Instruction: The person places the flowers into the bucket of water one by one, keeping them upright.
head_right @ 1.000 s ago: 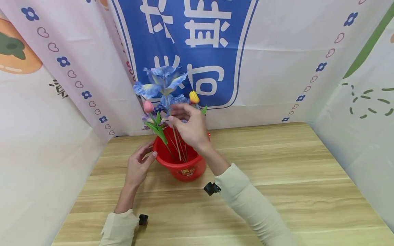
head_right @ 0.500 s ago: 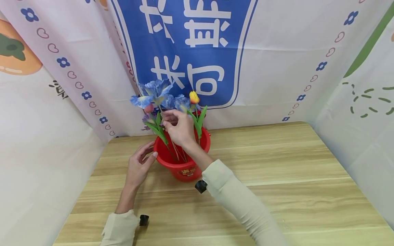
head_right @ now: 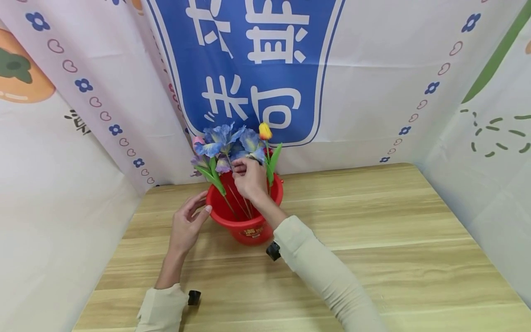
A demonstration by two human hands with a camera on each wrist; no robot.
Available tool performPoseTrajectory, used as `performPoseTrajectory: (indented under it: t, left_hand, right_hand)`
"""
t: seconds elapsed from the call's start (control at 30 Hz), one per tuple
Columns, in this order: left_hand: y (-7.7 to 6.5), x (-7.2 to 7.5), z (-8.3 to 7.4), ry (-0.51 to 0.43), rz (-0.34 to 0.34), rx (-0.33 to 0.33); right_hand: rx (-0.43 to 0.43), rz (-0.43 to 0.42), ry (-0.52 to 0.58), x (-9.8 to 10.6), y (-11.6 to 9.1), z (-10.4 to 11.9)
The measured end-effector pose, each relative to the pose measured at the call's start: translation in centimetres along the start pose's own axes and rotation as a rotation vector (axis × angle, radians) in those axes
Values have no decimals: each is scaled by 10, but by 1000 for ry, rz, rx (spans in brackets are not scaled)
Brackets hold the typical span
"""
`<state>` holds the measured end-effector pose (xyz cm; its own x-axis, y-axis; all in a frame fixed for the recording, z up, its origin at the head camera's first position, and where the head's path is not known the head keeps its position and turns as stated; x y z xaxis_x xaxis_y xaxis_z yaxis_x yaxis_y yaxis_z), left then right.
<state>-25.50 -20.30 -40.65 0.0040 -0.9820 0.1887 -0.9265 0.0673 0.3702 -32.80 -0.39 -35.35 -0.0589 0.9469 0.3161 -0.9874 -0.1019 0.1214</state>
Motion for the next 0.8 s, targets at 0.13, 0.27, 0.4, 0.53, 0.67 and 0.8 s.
performPoseTrajectory:
  t: [0.13,0.27,0.4,0.53,0.67,0.8]
  left_hand:
    - [0,0,2,-6,-6,2]
    - [0,-1,2,-5,-9,3]
    - [-1,-1,2,-8,-10,-3]
    - [-2,-1,3,-10,-7,-1]
    - [-2,-1,2,-4,0,3]
    - [-1,-1,1,6,5,5]
  right_hand:
    - [-51,40,-12,-4,0,-7]
    - [-88,64,-19,-5,-2,-12]
    - [-87,75,-43,-6,-4,-12]
    - [-63,76,-65,-4,-7,-10]
    - [-29,79,-64,-1,-13,-8]
    - [6,88,-67,3,-19,-5]
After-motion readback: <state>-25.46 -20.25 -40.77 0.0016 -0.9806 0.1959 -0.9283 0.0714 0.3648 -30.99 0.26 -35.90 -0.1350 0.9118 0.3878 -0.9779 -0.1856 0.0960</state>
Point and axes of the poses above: each hand's wrist, its own y-axis towards the middle knuckle, its own x-axis out of the back of the hand, z = x × y, the point moved 9 cm from there along y, towards the middle knuckle, and after that the axes turned 5 degrees about z, right-handed, at the moved point
